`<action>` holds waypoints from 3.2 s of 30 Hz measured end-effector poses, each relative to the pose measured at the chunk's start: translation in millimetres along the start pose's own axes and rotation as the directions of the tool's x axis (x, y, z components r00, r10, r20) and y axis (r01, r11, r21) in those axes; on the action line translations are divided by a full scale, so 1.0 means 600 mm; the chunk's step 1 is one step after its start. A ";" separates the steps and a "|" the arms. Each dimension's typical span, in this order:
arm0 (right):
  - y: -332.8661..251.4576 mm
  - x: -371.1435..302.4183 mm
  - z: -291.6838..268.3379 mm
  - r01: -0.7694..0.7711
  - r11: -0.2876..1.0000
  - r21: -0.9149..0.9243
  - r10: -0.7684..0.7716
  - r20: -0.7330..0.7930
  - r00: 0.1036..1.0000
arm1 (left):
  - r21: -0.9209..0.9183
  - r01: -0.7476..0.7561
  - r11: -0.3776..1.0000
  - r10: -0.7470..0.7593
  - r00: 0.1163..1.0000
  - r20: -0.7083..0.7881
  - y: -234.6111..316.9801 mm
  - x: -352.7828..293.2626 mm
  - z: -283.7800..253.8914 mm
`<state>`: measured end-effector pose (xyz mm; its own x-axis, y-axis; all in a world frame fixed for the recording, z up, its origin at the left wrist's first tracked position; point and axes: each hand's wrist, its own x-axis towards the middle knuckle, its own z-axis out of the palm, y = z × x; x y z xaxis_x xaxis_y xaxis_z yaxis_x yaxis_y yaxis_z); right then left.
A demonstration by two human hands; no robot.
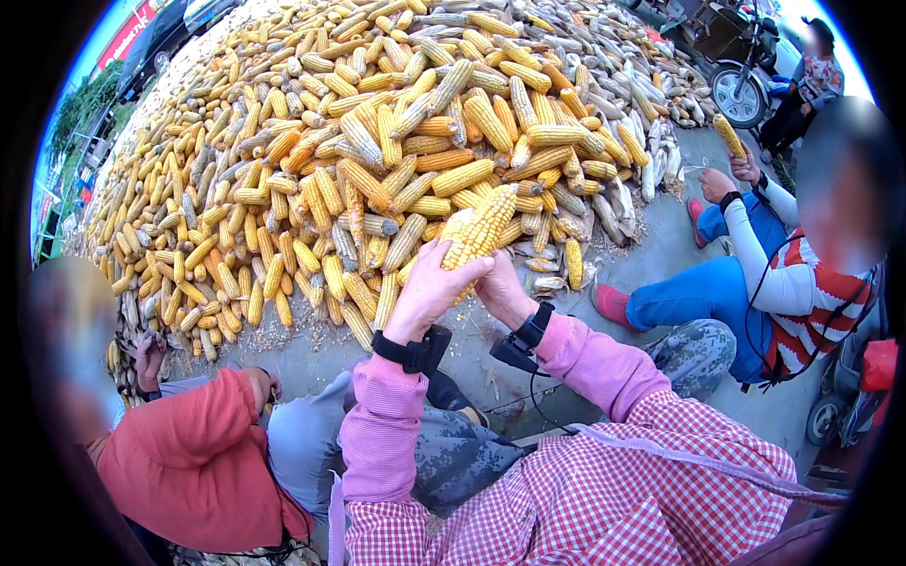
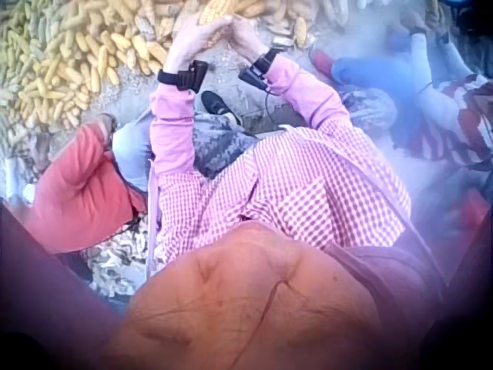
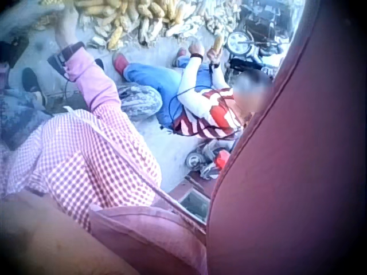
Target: The person sits on the ground and shucks corn cobs by hand, peeling back the husks and removing silk. They repeatedly pick up cobs from a large pile, strip them, and place the cleaned cobs aside.
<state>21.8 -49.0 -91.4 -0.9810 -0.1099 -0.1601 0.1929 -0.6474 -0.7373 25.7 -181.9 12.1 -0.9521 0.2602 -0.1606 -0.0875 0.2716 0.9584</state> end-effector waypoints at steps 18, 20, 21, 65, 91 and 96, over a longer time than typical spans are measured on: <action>-0.119 -0.081 -0.109 -0.414 0.877 -0.245 0.468 0.232 0.853 | 0.439 0.000 0.898 0.043 0.995 -0.087 0.032 0.005 0.034; -0.106 -0.082 -0.067 -0.397 0.917 -0.050 0.392 0.303 0.868 | 0.592 -0.006 0.806 0.053 0.997 -0.062 0.018 -0.003 0.062; -0.103 -0.084 -0.040 -0.384 0.922 0.047 0.347 0.339 0.875 | 0.665 -0.033 0.746 0.093 0.994 -0.055 0.010 -0.011 0.076; -0.717 0.367 0.189 0.601 0.799 0.021 -0.531 0.494 0.688 | 0.805 -0.135 0.577 0.137 0.988 0.068 0.036 0.012 0.028; 0.306 -0.035 -0.456 -0.353 -0.166 -0.921 0.246 -0.385 0.890 | 0.765 0.009 0.644 0.085 0.993 -0.084 0.020 0.003 0.002; 0.244 -0.010 -0.525 -0.527 0.168 -0.833 -0.265 -0.553 0.790 | 0.759 0.050 0.649 0.047 0.993 -0.106 0.024 0.005 0.002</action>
<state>63.1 94.1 -405.2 -0.8138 0.5014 -0.2939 0.5678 0.5778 -0.5864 22.1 -176.1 25.0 -0.9808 0.1730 -0.0898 0.1177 0.8928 0.4347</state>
